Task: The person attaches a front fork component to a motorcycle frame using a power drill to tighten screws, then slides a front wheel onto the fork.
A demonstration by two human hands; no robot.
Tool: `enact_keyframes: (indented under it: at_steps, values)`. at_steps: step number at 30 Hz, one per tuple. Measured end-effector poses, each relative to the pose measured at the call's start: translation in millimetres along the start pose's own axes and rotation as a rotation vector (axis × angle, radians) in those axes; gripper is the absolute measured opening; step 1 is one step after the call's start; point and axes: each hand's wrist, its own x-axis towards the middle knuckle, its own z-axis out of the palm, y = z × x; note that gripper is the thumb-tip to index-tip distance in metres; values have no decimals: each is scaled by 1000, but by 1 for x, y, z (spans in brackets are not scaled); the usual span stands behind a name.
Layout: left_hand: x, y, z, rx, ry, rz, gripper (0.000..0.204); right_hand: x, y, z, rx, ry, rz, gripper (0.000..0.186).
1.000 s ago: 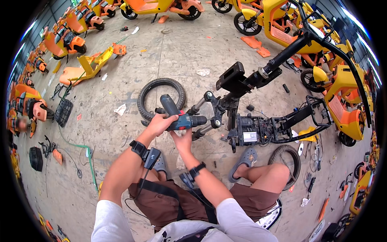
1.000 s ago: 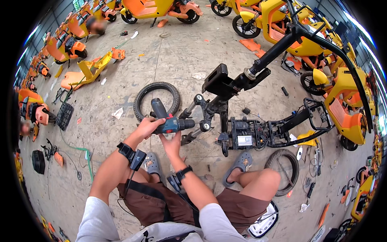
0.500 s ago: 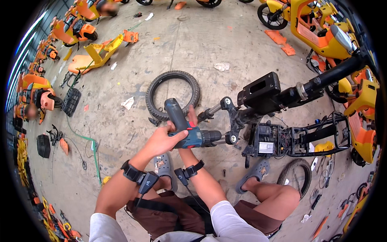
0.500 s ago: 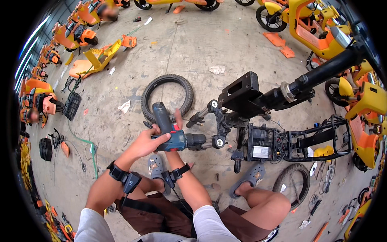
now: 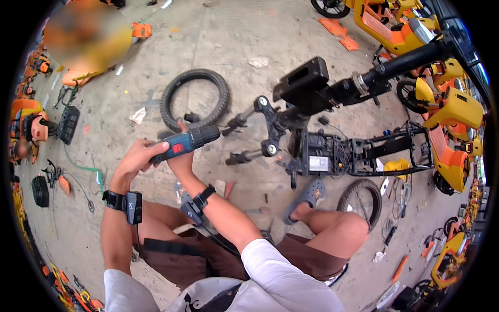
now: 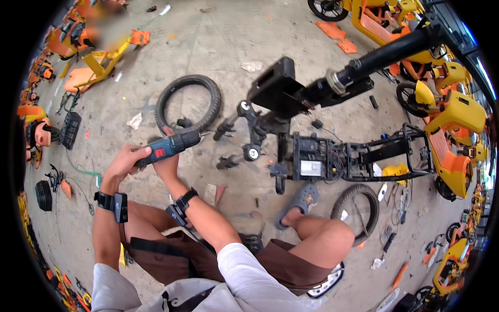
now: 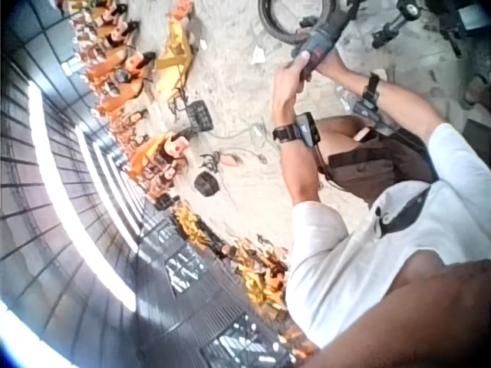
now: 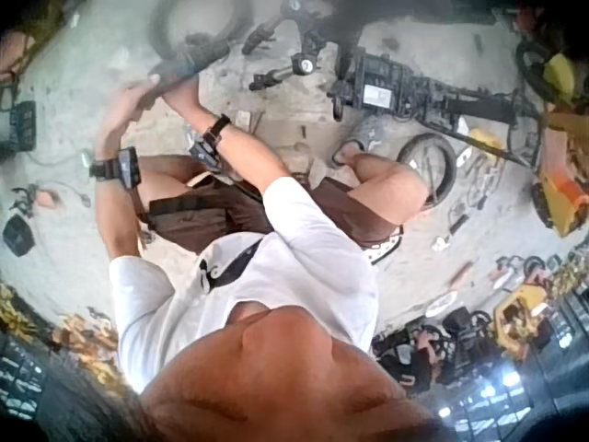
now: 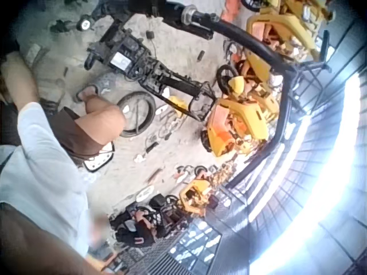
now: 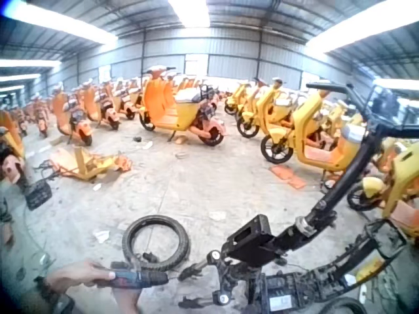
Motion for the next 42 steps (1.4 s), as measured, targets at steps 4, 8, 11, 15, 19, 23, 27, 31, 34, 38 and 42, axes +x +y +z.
enact_keyframes:
  at_steps: [4, 8, 11, 15, 19, 23, 27, 31, 34, 38, 42]
  values:
    - [-23, -4, -5, -302, -96, -124, 57, -30, -26, -22, -126, -108, 182, 58]
    - [-25, -3, 19, 162, 7, 152, 65, -51, -82, -83, -489, -251, 333, 58]
    - [-23, 8, 43, 526, -273, 231, 70, -64, -93, -116, -799, -293, 291, 59]
    - [-13, 0, 70, 547, -316, 135, 65, -49, -122, -132, -784, -331, 608, 62]
    - [-9, 9, 75, 558, -311, 145, 61, -48, -110, -139, -488, -307, 638, 64]
    - [18, 18, 58, 296, -428, 5, 59, -52, -102, -143, -471, -245, 706, 65]
    - [45, -21, 60, -80, -246, -285, 53, -55, -121, -161, -593, -380, 931, 59]
    - [54, -112, 71, -1079, -279, -739, 37, -58, -181, -164, -655, -534, 1058, 55]
    - [65, -144, 53, -795, -111, -694, 27, -47, -230, -142, -630, -484, 1165, 56]
    - [116, -218, 36, 18, 131, -348, 19, -14, -255, -88, -836, -521, 1243, 60]
    - [165, -256, 18, 268, 62, -273, 20, -36, -224, -71, -789, -274, 1189, 66]
